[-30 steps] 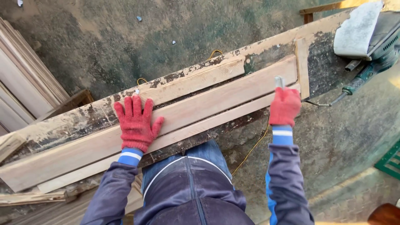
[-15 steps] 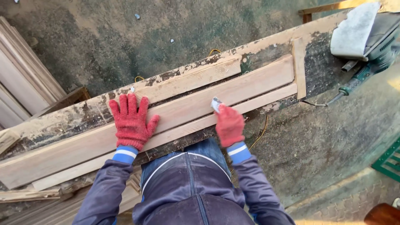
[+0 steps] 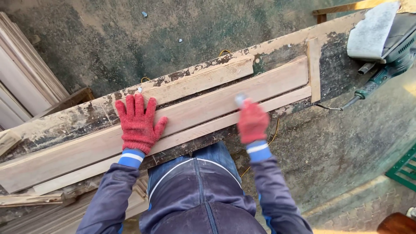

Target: Sanding a piece of wood manually using sandpaper.

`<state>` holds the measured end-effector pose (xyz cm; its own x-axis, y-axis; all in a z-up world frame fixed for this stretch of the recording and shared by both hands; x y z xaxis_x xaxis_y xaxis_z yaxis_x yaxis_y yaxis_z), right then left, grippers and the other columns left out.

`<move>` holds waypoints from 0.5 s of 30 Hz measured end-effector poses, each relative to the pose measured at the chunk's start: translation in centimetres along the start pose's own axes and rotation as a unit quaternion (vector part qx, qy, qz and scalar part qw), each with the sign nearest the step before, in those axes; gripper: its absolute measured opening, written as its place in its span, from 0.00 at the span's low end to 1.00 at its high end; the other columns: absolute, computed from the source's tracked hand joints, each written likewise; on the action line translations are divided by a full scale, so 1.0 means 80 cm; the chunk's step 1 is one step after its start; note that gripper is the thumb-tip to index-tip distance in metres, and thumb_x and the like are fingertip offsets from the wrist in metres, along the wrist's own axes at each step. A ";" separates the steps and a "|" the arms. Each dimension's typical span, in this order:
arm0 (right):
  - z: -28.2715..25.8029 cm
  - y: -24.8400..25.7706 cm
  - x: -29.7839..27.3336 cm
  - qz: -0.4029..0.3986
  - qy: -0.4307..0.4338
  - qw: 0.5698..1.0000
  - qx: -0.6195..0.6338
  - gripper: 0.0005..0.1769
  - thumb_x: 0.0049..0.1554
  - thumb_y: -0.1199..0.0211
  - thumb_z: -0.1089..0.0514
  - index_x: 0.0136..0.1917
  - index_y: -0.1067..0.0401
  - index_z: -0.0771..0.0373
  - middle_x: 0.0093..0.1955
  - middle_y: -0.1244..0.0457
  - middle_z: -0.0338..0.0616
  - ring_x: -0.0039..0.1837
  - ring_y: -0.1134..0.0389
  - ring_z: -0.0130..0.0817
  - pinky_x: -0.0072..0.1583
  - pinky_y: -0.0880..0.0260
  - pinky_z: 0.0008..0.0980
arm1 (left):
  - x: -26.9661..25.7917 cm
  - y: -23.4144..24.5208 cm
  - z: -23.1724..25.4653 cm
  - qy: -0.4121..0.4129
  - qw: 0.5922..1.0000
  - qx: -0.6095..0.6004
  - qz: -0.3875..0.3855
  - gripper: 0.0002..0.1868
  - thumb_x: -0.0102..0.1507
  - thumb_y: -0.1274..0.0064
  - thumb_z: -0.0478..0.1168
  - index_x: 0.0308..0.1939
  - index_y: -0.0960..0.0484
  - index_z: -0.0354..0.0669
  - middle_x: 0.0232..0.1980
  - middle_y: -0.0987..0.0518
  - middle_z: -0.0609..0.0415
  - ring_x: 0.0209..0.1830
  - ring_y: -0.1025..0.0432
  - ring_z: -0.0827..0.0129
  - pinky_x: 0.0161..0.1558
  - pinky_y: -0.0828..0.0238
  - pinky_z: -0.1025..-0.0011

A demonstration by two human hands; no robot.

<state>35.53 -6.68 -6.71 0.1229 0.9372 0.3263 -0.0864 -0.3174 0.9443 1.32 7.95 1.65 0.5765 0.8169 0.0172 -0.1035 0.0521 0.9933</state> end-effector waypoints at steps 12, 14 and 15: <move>-0.145 0.039 0.018 -0.005 0.050 0.997 0.059 0.11 0.56 0.37 0.58 0.53 0.22 0.61 0.46 0.32 0.48 0.45 0.30 0.43 0.44 0.30 0.42 | -0.009 -0.014 -0.004 0.014 0.999 -0.026 0.019 0.36 0.64 0.50 0.67 0.66 0.21 0.48 0.67 0.27 0.33 0.73 0.39 0.36 0.73 0.59 0.30; -0.195 0.049 0.003 -0.039 0.120 0.982 0.138 0.15 0.56 0.40 0.60 0.57 0.24 0.62 0.47 0.32 0.47 0.43 0.31 0.45 0.42 0.31 0.45 | -0.010 -0.016 -0.005 0.012 1.000 -0.021 0.011 0.38 0.62 0.49 0.69 0.67 0.21 0.50 0.67 0.26 0.33 0.74 0.39 0.37 0.74 0.61 0.29; -0.162 0.048 0.016 -0.036 0.119 0.982 0.139 0.15 0.56 0.40 0.60 0.57 0.24 0.62 0.47 0.32 0.47 0.43 0.31 0.45 0.42 0.31 0.45 | -0.007 -0.013 -0.005 0.011 1.000 -0.019 0.012 0.38 0.62 0.49 0.69 0.67 0.21 0.50 0.67 0.26 0.33 0.74 0.39 0.37 0.74 0.61 0.29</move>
<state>22.53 -4.80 -3.18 -0.1192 0.9556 0.2696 0.1914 -0.2443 0.9506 0.77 7.69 0.53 0.5549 0.8310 0.0385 -0.1483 0.0533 0.9875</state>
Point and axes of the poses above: each hand's wrist, its own x-axis towards the middle knuckle, its own y-axis out of the back of the hand, z = x × y, the point moved 6 cm from there along x, towards the middle knuckle
